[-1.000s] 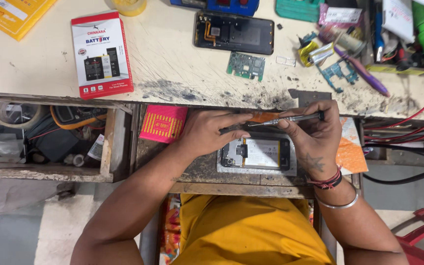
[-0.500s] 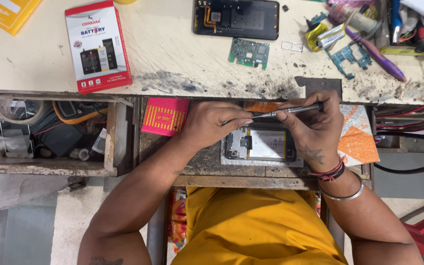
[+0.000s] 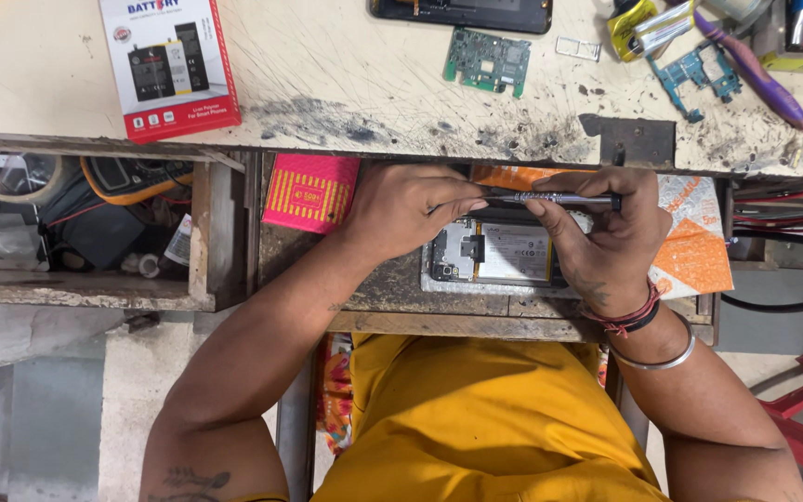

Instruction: The person first holds and powers on a replacement phone display to test it, then works on an opened smartphone on the bench, using a screwdriver to unscrew and pry internal components and repositioning the battery and parts while repairing the device.

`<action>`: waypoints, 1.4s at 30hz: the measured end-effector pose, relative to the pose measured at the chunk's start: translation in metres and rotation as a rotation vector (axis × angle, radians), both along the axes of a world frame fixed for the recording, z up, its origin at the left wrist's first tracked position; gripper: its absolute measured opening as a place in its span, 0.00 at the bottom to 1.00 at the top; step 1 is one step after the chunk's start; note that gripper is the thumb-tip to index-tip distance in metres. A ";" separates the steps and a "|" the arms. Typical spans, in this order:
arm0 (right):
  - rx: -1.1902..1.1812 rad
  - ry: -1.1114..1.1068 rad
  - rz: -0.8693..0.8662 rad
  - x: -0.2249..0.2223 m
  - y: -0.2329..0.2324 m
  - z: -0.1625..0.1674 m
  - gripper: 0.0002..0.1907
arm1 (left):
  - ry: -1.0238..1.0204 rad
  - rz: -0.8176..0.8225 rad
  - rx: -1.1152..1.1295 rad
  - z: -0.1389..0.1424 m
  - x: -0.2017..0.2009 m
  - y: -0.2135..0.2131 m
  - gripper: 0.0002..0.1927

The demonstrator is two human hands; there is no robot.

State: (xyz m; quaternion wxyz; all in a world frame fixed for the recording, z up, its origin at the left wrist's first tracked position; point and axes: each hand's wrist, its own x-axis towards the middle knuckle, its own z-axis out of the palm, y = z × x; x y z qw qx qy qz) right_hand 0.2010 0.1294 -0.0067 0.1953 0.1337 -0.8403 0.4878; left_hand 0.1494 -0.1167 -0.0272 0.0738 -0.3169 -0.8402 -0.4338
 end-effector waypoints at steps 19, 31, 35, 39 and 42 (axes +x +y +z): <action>-0.200 0.011 0.120 0.005 0.005 0.004 0.31 | -0.260 -0.031 -0.183 -0.004 -0.007 -0.003 0.21; 0.228 -0.005 0.194 0.002 -0.030 0.013 0.24 | -0.213 -0.118 -0.062 0.003 -0.009 -0.008 0.22; 0.185 -0.066 0.203 0.000 -0.037 0.017 0.19 | -0.214 -0.158 -0.045 0.006 -0.010 -0.009 0.22; 0.211 -0.099 0.196 0.000 -0.040 0.018 0.17 | -0.220 -0.175 -0.042 0.007 -0.010 -0.009 0.21; 0.274 -0.084 0.166 0.000 -0.043 0.020 0.17 | -0.237 -0.169 -0.059 0.006 -0.010 -0.009 0.22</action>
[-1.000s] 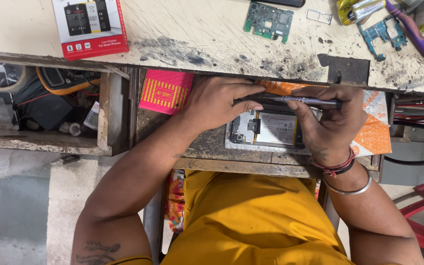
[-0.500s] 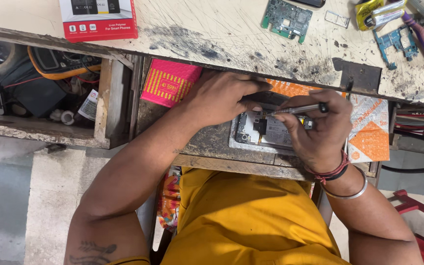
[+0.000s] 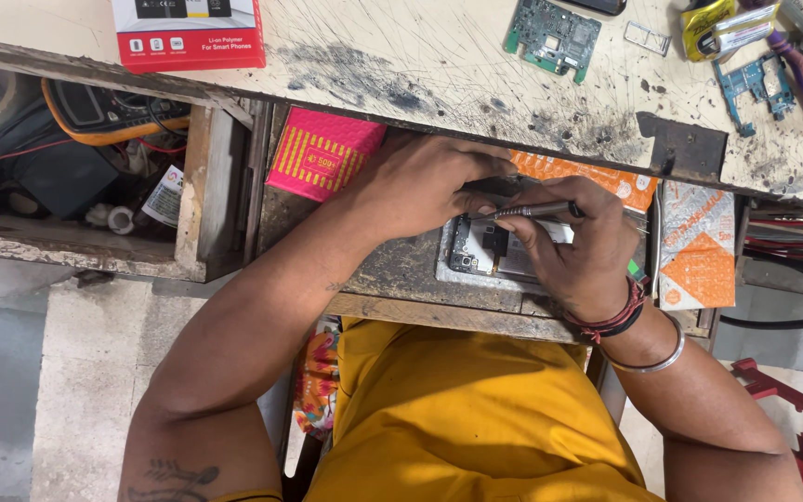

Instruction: The person first holds and powers on a replacement phone display to test it, then works on an opened smartphone on the bench, using a screwdriver to unscrew and pry internal components and repositioning the battery and parts while repairing the device.

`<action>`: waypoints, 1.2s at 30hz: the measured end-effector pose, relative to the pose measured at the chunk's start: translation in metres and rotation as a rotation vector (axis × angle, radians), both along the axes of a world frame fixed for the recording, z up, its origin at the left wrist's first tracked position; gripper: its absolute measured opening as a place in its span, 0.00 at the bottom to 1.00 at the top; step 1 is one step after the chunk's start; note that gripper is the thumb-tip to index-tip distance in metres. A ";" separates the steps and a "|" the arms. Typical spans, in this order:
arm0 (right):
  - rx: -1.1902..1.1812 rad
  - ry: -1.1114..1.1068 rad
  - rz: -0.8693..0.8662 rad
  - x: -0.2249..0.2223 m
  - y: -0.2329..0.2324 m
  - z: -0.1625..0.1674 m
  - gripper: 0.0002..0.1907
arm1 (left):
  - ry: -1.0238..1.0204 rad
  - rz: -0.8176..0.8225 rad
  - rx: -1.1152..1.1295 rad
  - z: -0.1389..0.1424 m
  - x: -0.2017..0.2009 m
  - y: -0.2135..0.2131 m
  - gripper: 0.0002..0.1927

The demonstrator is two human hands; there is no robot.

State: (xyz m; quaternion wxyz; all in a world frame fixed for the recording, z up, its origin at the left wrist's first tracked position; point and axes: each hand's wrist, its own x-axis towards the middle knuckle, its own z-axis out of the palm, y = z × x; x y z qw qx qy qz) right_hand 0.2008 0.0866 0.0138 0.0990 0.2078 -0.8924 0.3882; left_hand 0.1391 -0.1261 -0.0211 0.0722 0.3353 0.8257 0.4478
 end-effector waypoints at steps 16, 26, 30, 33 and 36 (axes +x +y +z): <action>0.097 0.079 0.391 -0.017 0.001 0.020 0.24 | 0.061 0.051 0.049 -0.009 -0.001 0.003 0.27; -0.035 0.106 0.408 -0.021 -0.007 0.029 0.21 | 0.018 0.034 -0.067 -0.003 -0.003 0.000 0.18; -0.016 -0.033 0.394 -0.021 -0.005 0.025 0.21 | -0.026 0.047 -0.025 0.000 0.000 0.000 0.23; -0.083 0.159 0.393 -0.022 -0.005 0.021 0.24 | 0.050 0.025 0.006 0.000 0.000 -0.001 0.23; -0.078 -0.019 0.463 -0.022 -0.003 0.018 0.21 | 0.045 0.030 -0.033 -0.004 -0.003 0.001 0.23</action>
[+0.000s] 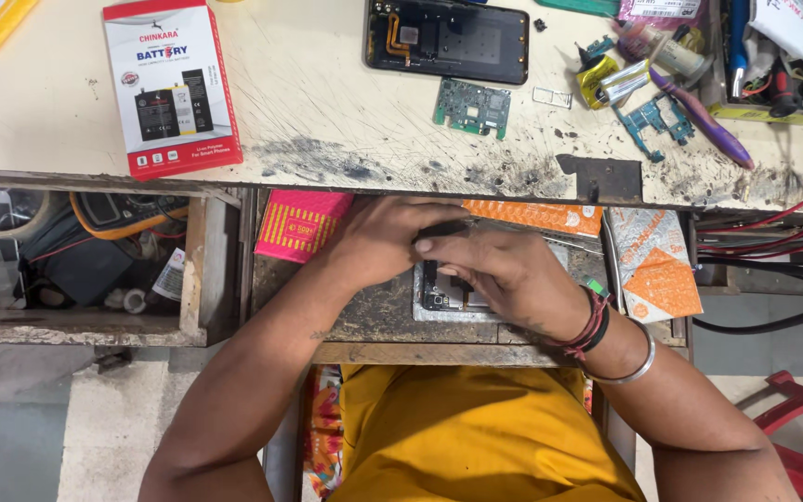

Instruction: The person first holds and powers on a replacement phone display to test it, then works on an opened smartphone on the bench, using a screwdriver to unscrew and pry internal components and repositioning the battery and parts while repairing the device.

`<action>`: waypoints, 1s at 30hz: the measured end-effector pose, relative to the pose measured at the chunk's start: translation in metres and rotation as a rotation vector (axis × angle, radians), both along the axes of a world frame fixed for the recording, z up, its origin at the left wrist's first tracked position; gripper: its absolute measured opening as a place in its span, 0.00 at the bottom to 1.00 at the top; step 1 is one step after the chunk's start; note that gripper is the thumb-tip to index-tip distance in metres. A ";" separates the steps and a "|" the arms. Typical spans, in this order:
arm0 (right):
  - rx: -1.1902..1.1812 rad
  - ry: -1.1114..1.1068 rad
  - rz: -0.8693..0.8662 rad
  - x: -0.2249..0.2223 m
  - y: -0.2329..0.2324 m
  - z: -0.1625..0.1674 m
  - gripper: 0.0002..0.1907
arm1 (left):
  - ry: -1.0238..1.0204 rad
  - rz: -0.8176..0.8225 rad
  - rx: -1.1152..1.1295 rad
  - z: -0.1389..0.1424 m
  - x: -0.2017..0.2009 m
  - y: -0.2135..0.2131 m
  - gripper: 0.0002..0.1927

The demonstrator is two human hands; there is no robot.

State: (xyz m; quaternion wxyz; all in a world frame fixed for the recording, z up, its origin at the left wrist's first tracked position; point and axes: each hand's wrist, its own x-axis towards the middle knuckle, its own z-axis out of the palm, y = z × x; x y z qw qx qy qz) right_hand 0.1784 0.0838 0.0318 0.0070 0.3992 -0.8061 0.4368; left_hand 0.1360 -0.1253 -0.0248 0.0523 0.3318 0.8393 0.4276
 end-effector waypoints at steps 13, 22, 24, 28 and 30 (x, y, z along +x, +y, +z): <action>-0.022 0.124 -0.062 0.000 -0.005 0.001 0.22 | 0.055 0.001 -0.062 0.002 -0.001 -0.002 0.25; 0.037 0.024 -0.118 0.000 -0.005 -0.007 0.21 | -0.124 0.077 -0.076 0.011 0.002 0.000 0.26; -0.001 0.174 -0.164 0.000 -0.006 -0.006 0.21 | -0.169 0.068 -0.100 0.012 0.002 -0.001 0.23; 0.003 0.130 -0.113 0.000 -0.006 -0.004 0.20 | -0.101 0.053 -0.120 0.013 0.001 -0.001 0.27; 0.069 -0.001 -0.120 0.000 -0.005 -0.004 0.16 | -0.129 0.049 -0.106 0.013 0.000 0.000 0.27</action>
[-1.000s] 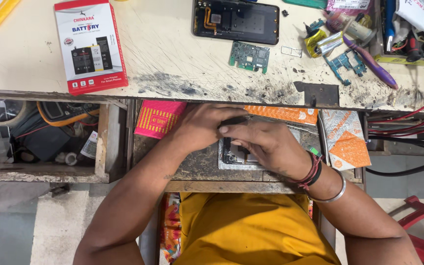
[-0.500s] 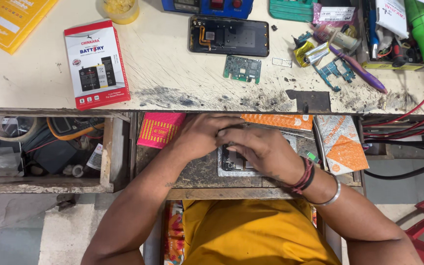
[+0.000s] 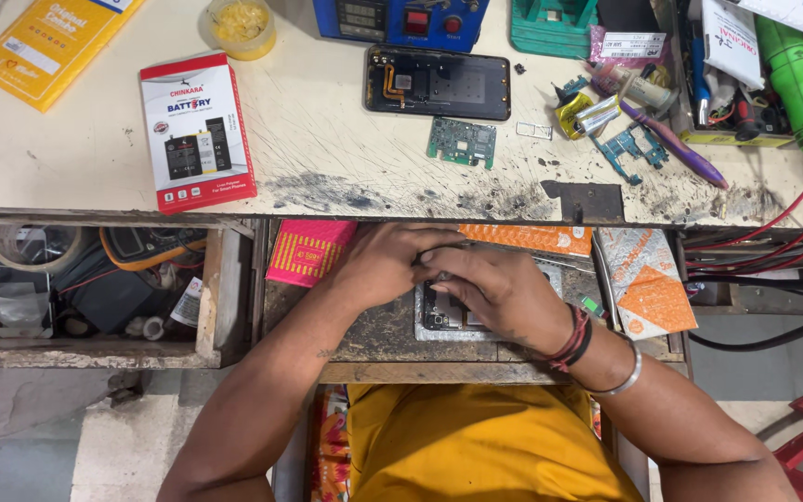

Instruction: The person first holds and powers on a replacement phone display to test it, then works on an opened smartphone on the bench, using a screwdriver to unscrew and pry internal components and repositioning the battery and parts while repairing the device.

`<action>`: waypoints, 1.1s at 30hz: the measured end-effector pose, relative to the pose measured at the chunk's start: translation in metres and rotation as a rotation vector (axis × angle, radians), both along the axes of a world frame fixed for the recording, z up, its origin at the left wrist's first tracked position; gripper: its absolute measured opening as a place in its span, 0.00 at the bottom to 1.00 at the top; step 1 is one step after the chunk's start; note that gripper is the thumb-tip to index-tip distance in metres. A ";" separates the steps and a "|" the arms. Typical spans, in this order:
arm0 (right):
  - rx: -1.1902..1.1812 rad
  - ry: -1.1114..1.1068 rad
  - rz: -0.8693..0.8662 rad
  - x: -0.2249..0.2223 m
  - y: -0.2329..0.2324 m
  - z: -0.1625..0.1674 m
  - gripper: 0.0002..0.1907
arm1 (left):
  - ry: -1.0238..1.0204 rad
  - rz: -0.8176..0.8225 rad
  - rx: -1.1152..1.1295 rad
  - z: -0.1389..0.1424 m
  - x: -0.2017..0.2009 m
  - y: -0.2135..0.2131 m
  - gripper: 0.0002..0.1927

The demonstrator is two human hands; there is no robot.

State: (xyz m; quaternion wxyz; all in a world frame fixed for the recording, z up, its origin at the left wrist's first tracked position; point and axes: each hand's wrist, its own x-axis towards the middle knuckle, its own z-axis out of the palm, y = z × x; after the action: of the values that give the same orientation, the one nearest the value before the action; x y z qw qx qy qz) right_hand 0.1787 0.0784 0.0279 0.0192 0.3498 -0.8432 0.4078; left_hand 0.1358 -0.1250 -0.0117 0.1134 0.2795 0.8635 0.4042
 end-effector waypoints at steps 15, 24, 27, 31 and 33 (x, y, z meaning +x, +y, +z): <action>-0.009 0.097 0.016 -0.001 0.001 -0.007 0.20 | 0.037 0.008 0.053 -0.006 0.000 0.000 0.25; -0.005 0.180 -0.039 0.000 0.002 -0.010 0.23 | 0.057 0.015 0.040 -0.001 0.001 0.000 0.25; -0.008 0.190 -0.019 0.001 0.003 -0.011 0.26 | 0.108 -0.001 0.067 0.002 0.001 -0.001 0.26; -0.025 0.029 -0.001 0.000 0.005 -0.012 0.26 | 0.006 0.024 0.044 0.002 0.001 0.001 0.24; -0.017 0.147 -0.011 -0.001 0.006 -0.011 0.28 | 0.001 0.029 0.060 0.000 0.001 0.000 0.22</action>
State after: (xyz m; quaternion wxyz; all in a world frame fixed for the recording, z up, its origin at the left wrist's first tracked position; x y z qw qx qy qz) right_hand 0.1777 0.0845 0.0170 0.0864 0.3743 -0.8378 0.3879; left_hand 0.1371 -0.1253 -0.0116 0.0989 0.2702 0.8551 0.4312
